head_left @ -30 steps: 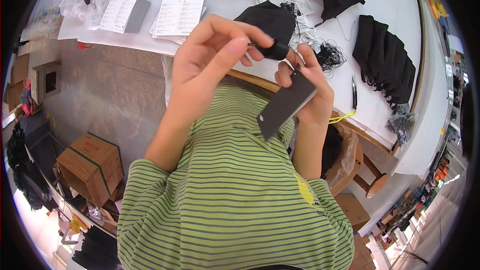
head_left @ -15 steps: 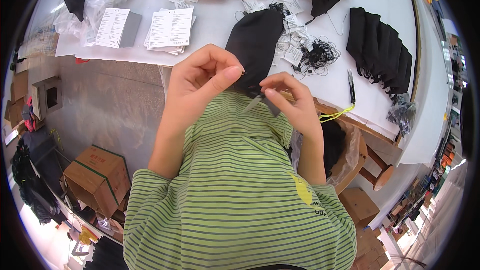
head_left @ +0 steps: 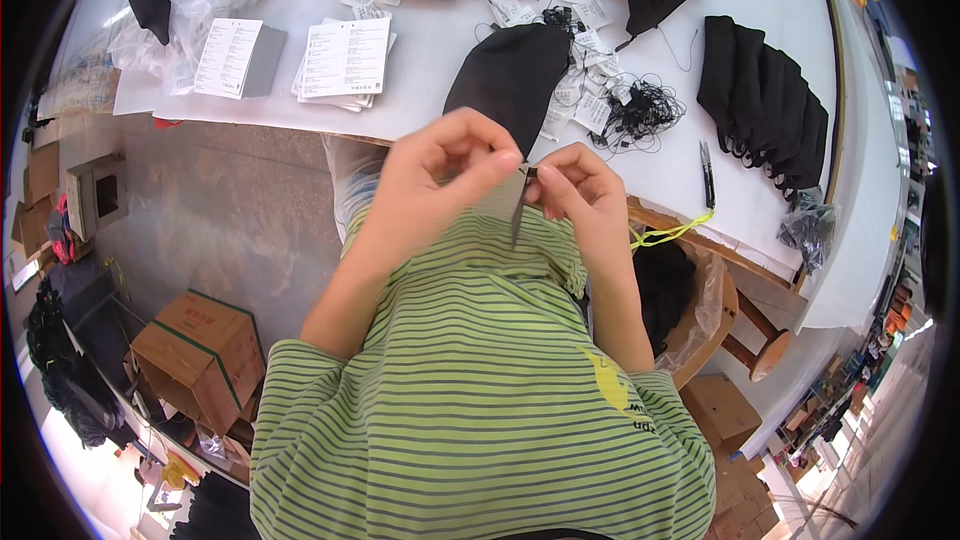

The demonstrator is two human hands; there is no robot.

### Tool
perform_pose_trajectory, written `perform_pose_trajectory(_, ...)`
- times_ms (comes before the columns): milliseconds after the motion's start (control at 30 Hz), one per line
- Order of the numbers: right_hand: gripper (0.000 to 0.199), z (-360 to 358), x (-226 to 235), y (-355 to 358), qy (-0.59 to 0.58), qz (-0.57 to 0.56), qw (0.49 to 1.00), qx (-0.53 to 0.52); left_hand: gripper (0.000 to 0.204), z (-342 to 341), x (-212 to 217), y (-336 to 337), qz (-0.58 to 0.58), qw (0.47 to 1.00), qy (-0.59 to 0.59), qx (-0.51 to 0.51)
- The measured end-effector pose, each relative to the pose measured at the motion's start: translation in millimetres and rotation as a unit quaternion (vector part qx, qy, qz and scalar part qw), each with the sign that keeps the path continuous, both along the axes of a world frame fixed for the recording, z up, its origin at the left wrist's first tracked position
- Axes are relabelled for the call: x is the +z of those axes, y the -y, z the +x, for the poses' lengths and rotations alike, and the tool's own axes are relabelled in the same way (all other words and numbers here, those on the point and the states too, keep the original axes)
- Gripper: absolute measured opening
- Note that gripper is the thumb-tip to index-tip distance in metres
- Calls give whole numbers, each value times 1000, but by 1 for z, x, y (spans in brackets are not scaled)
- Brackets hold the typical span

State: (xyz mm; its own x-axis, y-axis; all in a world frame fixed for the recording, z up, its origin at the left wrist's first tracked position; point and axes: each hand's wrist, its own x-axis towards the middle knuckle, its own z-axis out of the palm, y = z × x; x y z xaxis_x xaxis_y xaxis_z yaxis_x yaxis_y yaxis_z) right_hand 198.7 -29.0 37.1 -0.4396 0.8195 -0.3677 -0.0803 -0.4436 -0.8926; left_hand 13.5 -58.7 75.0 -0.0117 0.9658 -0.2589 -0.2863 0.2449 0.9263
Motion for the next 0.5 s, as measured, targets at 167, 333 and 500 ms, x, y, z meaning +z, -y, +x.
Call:
perform_pose_trajectory(167,14,-7,10,-1,-41,-19,997,-69,10,15,-11,-3,9,998,-52,-22)
perform_pose_trajectory(333,13,-12,11,-2,-59,-18,994,-95,10,16,-13,-3,29,997,-72,-2)
perform_pose_trajectory(500,13,-10,12,-4,-68,-10,994,-85,9,15,-16,-5,37,996,-84,8)
